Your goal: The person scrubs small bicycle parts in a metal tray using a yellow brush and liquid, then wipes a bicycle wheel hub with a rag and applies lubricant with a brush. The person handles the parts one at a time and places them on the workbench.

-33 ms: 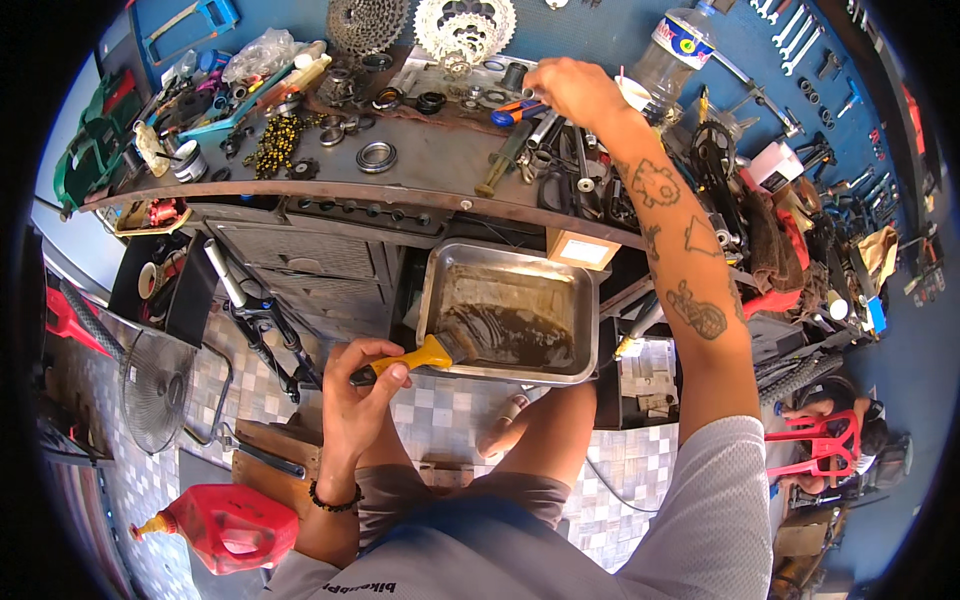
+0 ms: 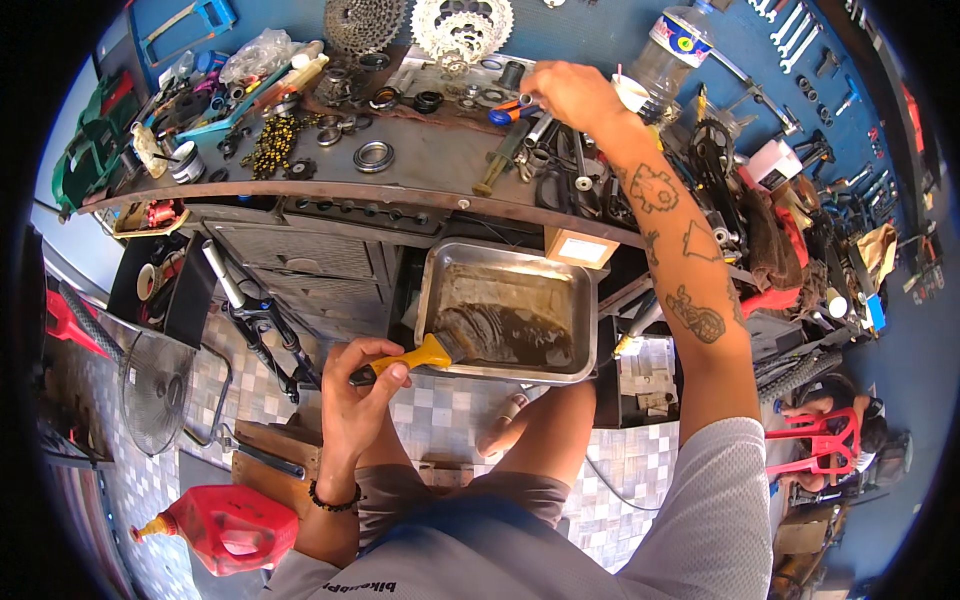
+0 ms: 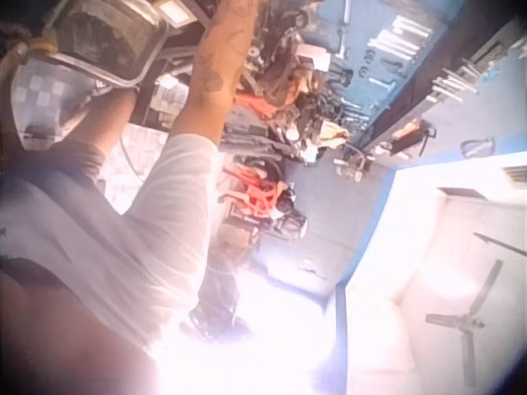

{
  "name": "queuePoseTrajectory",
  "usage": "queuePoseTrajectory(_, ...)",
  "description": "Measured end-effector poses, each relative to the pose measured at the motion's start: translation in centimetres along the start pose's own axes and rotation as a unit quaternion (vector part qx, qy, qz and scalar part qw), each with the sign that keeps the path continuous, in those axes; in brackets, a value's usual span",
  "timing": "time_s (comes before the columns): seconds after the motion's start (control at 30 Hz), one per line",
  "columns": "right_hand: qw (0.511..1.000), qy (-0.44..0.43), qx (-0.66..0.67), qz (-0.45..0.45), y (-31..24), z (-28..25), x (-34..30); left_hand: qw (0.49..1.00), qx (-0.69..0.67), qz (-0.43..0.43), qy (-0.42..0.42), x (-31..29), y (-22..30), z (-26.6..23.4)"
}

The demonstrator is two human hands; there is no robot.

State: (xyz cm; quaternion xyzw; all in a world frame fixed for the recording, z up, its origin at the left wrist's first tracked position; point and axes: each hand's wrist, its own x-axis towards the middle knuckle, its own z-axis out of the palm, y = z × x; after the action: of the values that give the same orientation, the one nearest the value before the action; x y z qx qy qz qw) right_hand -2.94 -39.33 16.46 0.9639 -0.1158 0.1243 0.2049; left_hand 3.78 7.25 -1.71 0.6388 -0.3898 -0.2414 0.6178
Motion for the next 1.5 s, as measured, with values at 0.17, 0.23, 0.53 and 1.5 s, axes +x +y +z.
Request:
queuePoseTrajectory(0.17, 0.998, -0.013, -0.040, 0.040, -2.3, 0.4, -0.6, 1.000, 0.023, -0.011, 0.012, 0.7, -1.1, 1.0)
queuePoseTrajectory(0.23, 0.994, 0.039, -0.057, 0.081, -2.6, -0.4, -1.8, 0.999, -0.032, 0.029, 0.020, 1.2, -1.2, 1.7)
queuePoseTrajectory(0.53, 0.896, 0.205, -0.021, 0.393, 4.0, -9.6, -19.9, 0.959, 0.258, 0.066, 0.093, 3.3, -2.4, 2.8)
queuePoseTrajectory(1.5, 0.957, -0.071, 0.230, 0.160, 6.2, -4.6, -33.9, 0.803, 0.299, -0.272, 0.438, -22.0, 15.1, 4.6)
